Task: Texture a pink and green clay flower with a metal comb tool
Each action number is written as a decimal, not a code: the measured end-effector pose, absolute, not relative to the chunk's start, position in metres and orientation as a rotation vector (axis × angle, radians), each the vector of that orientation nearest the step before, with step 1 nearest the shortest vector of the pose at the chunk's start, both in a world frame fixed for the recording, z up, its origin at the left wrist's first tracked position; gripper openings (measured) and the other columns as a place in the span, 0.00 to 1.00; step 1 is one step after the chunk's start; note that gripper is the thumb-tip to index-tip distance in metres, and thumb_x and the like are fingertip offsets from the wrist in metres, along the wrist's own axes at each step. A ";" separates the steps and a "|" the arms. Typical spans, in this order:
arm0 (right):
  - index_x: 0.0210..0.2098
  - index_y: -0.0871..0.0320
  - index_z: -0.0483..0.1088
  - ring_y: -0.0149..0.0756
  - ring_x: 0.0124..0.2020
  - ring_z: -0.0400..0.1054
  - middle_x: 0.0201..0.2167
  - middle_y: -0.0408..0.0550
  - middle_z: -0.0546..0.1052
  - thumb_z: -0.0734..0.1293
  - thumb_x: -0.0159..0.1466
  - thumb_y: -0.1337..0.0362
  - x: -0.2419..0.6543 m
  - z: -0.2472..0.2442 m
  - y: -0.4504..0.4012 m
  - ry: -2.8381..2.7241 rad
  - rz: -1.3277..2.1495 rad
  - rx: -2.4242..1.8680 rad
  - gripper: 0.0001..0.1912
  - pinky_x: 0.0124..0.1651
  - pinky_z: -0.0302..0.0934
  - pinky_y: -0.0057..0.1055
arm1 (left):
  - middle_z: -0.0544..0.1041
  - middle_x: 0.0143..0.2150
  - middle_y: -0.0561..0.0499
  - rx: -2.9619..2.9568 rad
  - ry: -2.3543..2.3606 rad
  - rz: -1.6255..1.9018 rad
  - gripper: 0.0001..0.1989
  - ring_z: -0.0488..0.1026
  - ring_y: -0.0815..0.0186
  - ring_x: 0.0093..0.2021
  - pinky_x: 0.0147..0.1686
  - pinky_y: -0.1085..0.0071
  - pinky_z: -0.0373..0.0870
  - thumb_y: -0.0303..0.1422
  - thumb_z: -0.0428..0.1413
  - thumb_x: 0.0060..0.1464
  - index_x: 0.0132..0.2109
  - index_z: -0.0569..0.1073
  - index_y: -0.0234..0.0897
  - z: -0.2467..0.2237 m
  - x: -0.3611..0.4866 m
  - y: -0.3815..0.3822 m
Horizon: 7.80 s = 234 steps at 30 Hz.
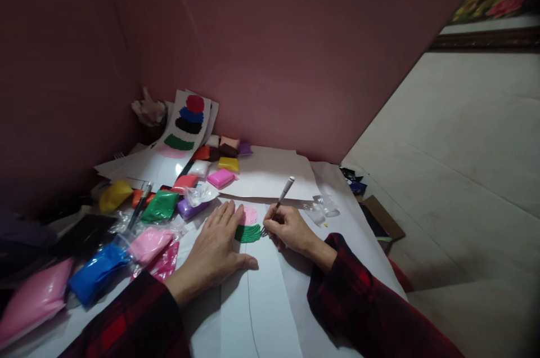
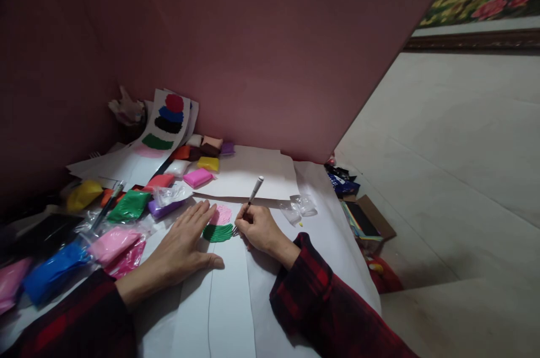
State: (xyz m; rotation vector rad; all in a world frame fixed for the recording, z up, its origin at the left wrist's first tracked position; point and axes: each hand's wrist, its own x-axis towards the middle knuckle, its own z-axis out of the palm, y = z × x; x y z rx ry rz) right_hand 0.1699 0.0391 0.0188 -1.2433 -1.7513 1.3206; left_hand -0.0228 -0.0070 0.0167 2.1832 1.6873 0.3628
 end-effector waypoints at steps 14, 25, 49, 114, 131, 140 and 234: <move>0.25 0.59 0.67 0.28 0.20 0.63 0.18 0.40 0.70 0.65 0.58 0.66 0.156 0.009 0.032 -1.648 1.020 -1.144 0.07 0.25 0.59 0.25 | 0.48 0.72 0.32 2.182 1.694 0.318 0.53 0.40 0.45 0.72 0.67 0.48 0.46 0.49 0.64 0.41 0.69 0.54 0.30 0.017 -0.022 -0.006; 0.26 0.61 0.70 0.31 0.24 0.65 0.21 0.43 0.71 0.64 0.60 0.65 0.145 0.002 0.029 -1.676 0.992 -1.142 0.08 0.30 0.61 0.28 | 0.48 0.72 0.32 2.159 1.689 0.332 0.53 0.40 0.44 0.72 0.67 0.46 0.46 0.47 0.65 0.40 0.68 0.54 0.29 0.019 -0.022 -0.007; 0.23 0.59 0.67 0.27 0.20 0.61 0.18 0.40 0.69 0.63 0.55 0.72 0.153 0.008 0.051 -1.827 1.020 -1.232 0.06 0.24 0.55 0.23 | 0.47 0.72 0.31 2.166 1.715 0.297 0.54 0.40 0.45 0.72 0.67 0.48 0.47 0.47 0.66 0.41 0.69 0.54 0.26 0.021 -0.021 -0.006; 0.23 0.57 0.65 0.30 0.21 0.60 0.18 0.41 0.67 0.60 0.59 0.68 0.164 0.009 0.036 -1.844 0.765 -1.302 0.09 0.28 0.55 0.27 | 0.52 0.71 0.33 2.219 1.675 0.463 0.51 0.44 0.44 0.71 0.66 0.46 0.47 0.51 0.64 0.41 0.67 0.57 0.33 0.007 -0.025 -0.006; 0.26 0.59 0.69 0.30 0.22 0.64 0.21 0.42 0.71 0.64 0.60 0.65 0.157 0.005 0.015 -1.652 0.867 -1.199 0.07 0.28 0.60 0.27 | 0.50 0.71 0.30 2.232 1.656 0.422 0.58 0.43 0.43 0.71 0.67 0.47 0.45 0.52 0.68 0.34 0.68 0.55 0.31 0.005 -0.029 -0.003; 0.27 0.60 0.70 0.31 0.23 0.65 0.21 0.42 0.71 0.64 0.60 0.66 0.152 0.001 0.007 -1.638 0.870 -1.206 0.06 0.29 0.61 0.27 | 0.50 0.71 0.31 2.115 1.613 0.453 0.56 0.43 0.42 0.71 0.67 0.45 0.46 0.41 0.70 0.34 0.68 0.54 0.33 0.006 -0.035 0.003; 0.23 0.58 0.67 0.30 0.21 0.62 0.18 0.41 0.69 0.61 0.54 0.70 0.158 0.005 0.017 -1.742 0.689 -1.255 0.05 0.26 0.58 0.26 | 0.51 0.71 0.33 2.115 1.601 0.447 0.52 0.43 0.42 0.71 0.66 0.44 0.46 0.43 0.68 0.36 0.67 0.56 0.36 0.011 -0.034 0.002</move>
